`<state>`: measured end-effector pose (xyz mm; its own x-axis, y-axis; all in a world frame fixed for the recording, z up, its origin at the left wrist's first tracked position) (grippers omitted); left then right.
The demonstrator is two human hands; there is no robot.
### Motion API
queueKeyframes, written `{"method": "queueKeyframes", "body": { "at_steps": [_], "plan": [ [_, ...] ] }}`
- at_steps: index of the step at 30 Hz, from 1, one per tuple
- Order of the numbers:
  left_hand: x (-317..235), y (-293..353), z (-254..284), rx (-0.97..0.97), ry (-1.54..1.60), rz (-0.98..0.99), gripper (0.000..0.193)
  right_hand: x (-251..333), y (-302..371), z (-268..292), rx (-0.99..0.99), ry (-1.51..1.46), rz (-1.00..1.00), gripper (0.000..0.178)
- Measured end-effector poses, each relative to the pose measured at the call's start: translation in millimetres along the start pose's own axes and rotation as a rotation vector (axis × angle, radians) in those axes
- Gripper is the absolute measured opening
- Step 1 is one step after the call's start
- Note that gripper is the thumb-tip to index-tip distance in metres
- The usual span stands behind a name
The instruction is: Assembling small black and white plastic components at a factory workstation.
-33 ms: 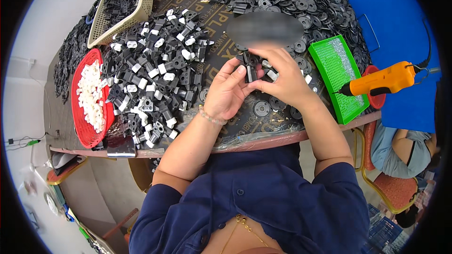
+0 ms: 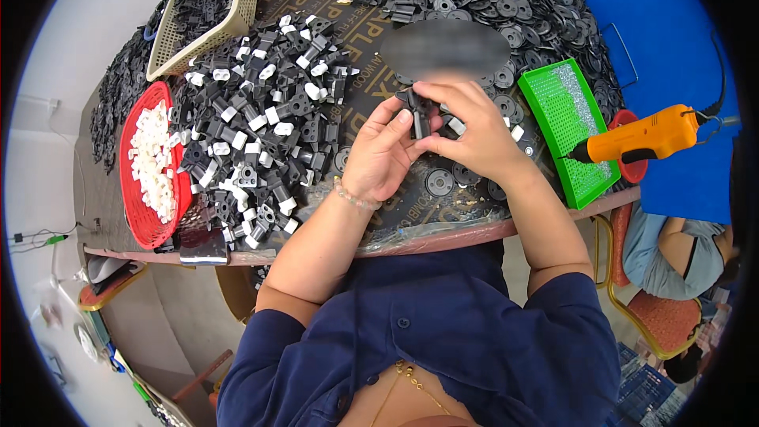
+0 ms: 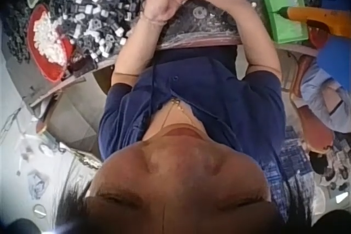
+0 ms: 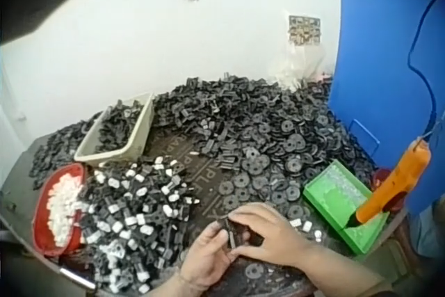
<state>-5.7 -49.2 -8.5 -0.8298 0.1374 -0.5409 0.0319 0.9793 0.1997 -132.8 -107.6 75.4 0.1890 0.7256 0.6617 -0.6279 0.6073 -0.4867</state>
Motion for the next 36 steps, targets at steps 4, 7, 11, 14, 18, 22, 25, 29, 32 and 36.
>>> {"method": "queueKeyframes", "body": {
  "at_steps": [4, 7, 11, 14, 18, 22, 25, 29, 32, 36],
  "plan": [
    [1, 0, 3, 0.010, 0.014, -0.018, 0.027, 3, 0, -4, 0.027, 0.068, 0.076, 0.063],
    [2, 2, -6, 0.022, -0.024, -0.024, 0.033, 8, 2, -4, -0.016, 0.198, 0.159, 0.060],
    [0, 5, -16, 0.088, -0.214, -0.098, 0.038, 10, 1, 2, -0.021, 0.227, 0.160, 0.056],
    [4, 4, -8, 0.075, -0.297, -0.114, 0.037, 7, 1, 4, -0.006, 0.103, 0.108, 0.049],
    [1, 7, -13, 0.091, -0.638, -0.222, 0.029, -15, 3, 4, 0.015, -0.151, -0.140, 0.037],
    [0, 9, -7, -0.013, -0.829, -0.363, 0.025, -41, 16, -5, 0.089, -0.770, -0.539, 0.022],
    [-6, 13, -12, -0.012, -0.948, -0.415, 0.020, -41, 19, -5, 0.076, -0.816, -0.535, 0.021],
    [-14, 17, -14, -0.038, -0.844, -0.385, 0.017, -28, 12, -4, 0.073, -0.826, -0.587, 0.019],
    [-24, 9, -5, -0.167, -0.569, -0.311, 0.014, -39, 5, 16, 0.087, -0.221, -0.550, 0.019],
    [-26, -1, 16, -0.085, -0.152, -0.283, 0.010, -43, 23, 3, 0.219, 0.478, -0.201, 0.021]
  ]
}}
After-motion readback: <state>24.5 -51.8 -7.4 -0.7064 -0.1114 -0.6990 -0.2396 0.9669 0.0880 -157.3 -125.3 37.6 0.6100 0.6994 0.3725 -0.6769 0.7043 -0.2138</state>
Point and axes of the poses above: each hand's wrist, its own y-axis away from the middle knuckle, its own z-axis out of the back of the hand, x = y × z, the point moved 6 cm from there along -y, towards the middle knuckle
